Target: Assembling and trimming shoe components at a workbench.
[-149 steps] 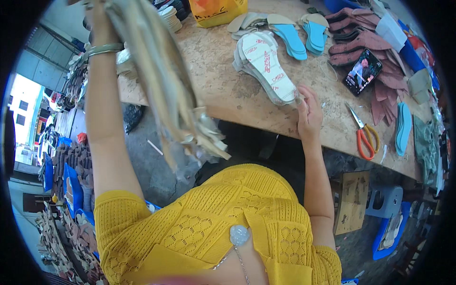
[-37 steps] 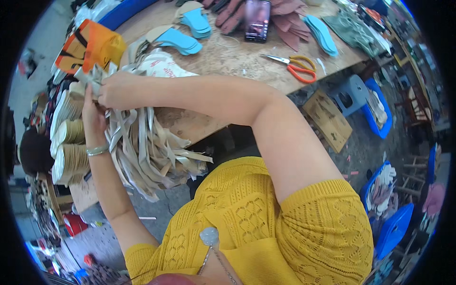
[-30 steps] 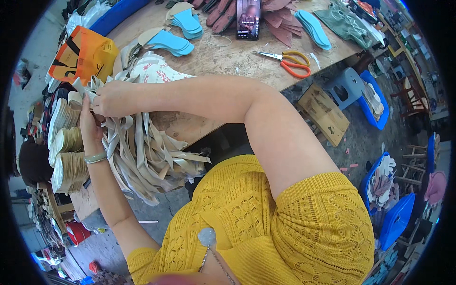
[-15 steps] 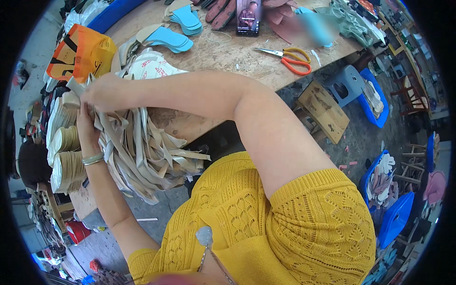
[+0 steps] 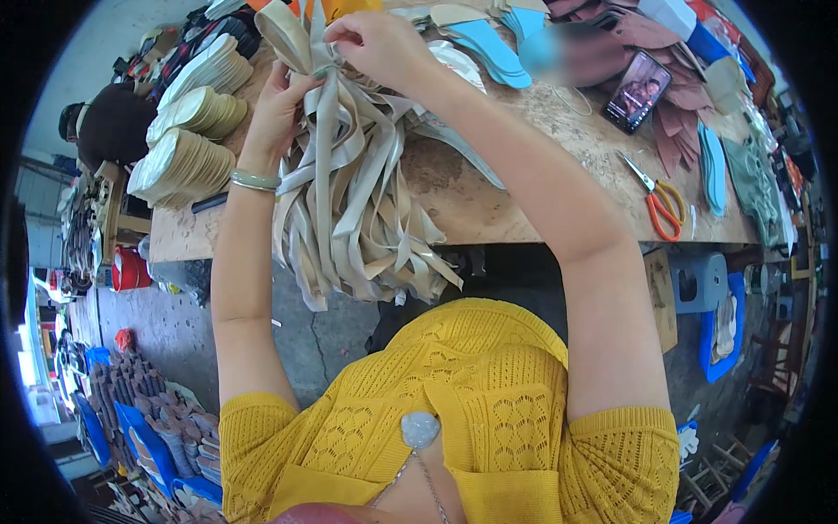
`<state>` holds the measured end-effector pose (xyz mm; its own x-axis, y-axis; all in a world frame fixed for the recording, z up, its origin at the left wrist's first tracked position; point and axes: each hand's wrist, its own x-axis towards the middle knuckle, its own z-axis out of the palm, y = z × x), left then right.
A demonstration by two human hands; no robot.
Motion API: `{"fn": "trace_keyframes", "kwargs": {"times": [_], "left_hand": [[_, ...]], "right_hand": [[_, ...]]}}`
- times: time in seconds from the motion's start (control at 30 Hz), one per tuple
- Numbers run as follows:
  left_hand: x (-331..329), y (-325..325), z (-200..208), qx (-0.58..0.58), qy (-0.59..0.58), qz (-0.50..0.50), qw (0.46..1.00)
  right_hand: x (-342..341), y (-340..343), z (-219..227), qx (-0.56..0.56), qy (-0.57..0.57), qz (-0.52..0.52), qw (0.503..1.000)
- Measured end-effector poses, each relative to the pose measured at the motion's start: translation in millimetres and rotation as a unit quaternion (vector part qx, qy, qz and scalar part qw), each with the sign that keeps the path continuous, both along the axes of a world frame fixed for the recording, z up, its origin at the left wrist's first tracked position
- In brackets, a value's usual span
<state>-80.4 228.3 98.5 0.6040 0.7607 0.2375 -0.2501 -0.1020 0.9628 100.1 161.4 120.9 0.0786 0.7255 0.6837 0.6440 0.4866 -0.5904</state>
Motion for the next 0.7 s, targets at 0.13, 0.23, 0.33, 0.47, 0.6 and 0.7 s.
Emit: {"fn": "trace_keyframes", "kwargs": {"times": [0.13, 0.23, 0.33, 0.47, 0.6, 0.7], "left_hand": [[2, 6, -5, 0.038, 0.051, 0.066, 0.996], [11, 0, -2, 0.06, 0.062, 0.106, 0.991], [15, 0, -4, 0.064, 0.061, 0.132, 0.987], [4, 7, -2, 0.03, 0.073, 0.102, 0.992], [-8, 18, 1, 0.106, 0.098, 0.134, 0.98], [-14, 22, -2, 0.165, 0.168, 0.187, 0.954]], "right_hand": [[-21, -43, 25, -0.152, -0.072, -0.05, 0.985], [-41, -43, -5, -0.181, -0.117, -0.104, 0.971], [-51, -31, -31, -0.198, -0.023, -0.072, 0.977], [-50, -21, -42, -0.185, 0.142, 0.011, 0.972], [-35, -29, -25, -0.286, 0.112, 0.043, 0.951], [-26, -36, -15, -0.281, -0.025, -0.008, 0.959]]}}
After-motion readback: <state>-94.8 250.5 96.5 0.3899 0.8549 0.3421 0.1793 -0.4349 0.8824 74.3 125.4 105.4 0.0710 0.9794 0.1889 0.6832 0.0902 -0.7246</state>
